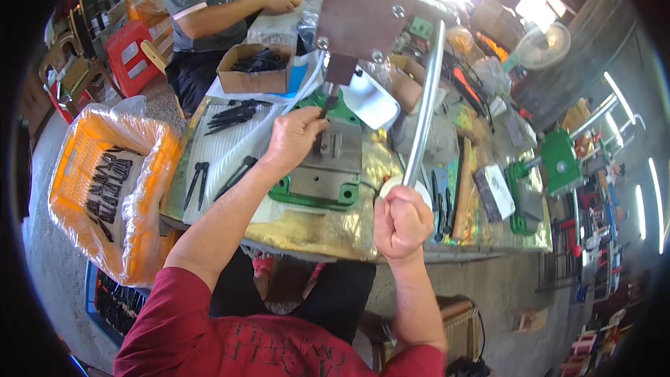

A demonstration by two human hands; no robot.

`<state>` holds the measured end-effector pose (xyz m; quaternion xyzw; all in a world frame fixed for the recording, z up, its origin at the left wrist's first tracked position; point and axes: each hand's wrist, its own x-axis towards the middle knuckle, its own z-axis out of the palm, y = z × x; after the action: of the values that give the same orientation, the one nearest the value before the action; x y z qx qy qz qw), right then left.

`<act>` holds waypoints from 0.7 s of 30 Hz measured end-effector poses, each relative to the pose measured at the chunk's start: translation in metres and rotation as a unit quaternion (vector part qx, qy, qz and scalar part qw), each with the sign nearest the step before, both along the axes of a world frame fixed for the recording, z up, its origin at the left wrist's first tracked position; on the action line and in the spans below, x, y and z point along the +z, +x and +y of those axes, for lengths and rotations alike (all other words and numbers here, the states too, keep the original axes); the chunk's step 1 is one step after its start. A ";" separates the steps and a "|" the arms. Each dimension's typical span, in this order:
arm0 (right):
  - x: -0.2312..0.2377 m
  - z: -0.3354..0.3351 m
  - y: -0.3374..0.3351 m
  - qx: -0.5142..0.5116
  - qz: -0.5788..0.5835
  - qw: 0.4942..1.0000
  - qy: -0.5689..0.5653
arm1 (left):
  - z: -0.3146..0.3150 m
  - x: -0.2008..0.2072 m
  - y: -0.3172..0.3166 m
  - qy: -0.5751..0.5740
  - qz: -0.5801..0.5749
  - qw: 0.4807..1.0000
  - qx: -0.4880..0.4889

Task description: The person assembles plastic components by inserting small metal fasteners into the plastic pieces by hand, placing them into a manual press, and pulling the press lever to fasten them.

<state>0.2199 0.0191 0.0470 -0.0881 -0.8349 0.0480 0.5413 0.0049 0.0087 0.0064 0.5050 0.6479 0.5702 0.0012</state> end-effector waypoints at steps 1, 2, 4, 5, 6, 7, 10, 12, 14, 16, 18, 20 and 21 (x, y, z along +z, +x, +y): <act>-0.002 0.000 -0.007 0.021 0.009 1.000 -0.022 | -0.001 -0.002 -0.004 0.015 -0.013 1.000 -0.005; -0.001 -0.001 -0.010 0.039 0.014 0.998 -0.043 | -0.002 -0.004 -0.004 0.031 -0.030 0.999 -0.013; 0.002 -0.001 -0.010 0.037 0.001 0.999 -0.029 | -0.004 -0.009 -0.005 0.048 -0.027 0.998 -0.008; 0.004 0.000 -0.011 0.035 -0.011 0.999 -0.011 | -0.002 -0.010 -0.006 0.067 -0.024 0.997 -0.004; 0.005 -0.002 -0.010 0.038 -0.016 0.999 -0.017 | 0.000 -0.011 -0.007 0.073 -0.021 0.997 -0.004; 0.007 -0.003 -0.010 0.038 -0.014 0.999 -0.011 | 0.000 -0.012 -0.007 0.070 -0.015 0.997 0.002; 0.017 -0.006 -0.003 0.043 -0.026 0.999 -0.012 | 0.003 -0.011 -0.003 0.069 -0.004 0.998 -0.002; 0.034 -0.015 0.002 0.050 -0.024 0.998 -0.017 | 0.000 -0.012 -0.006 0.065 0.004 0.998 0.004; 0.061 -0.028 0.010 0.048 -0.023 0.997 -0.059 | -0.003 -0.011 -0.007 0.054 -0.006 0.999 0.009; 0.094 -0.042 0.020 0.045 -0.014 0.988 -0.144 | -0.001 -0.010 -0.005 0.060 -0.002 0.998 0.007; 0.121 -0.050 0.019 0.052 -0.006 0.980 -0.193 | -0.002 -0.010 -0.006 0.065 0.004 0.998 0.010; 0.139 -0.054 0.018 0.105 -0.001 0.957 -0.270 | -0.002 -0.010 -0.005 0.070 0.000 0.997 0.013; 0.142 -0.055 0.019 0.105 -0.002 0.957 -0.270 | -0.001 -0.010 -0.005 0.070 0.000 0.997 0.014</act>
<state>0.2384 -0.0355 0.1888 -0.1435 -0.7962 0.3282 0.4876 -0.0004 0.0081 -0.0038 0.4948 0.6129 0.6146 -0.0419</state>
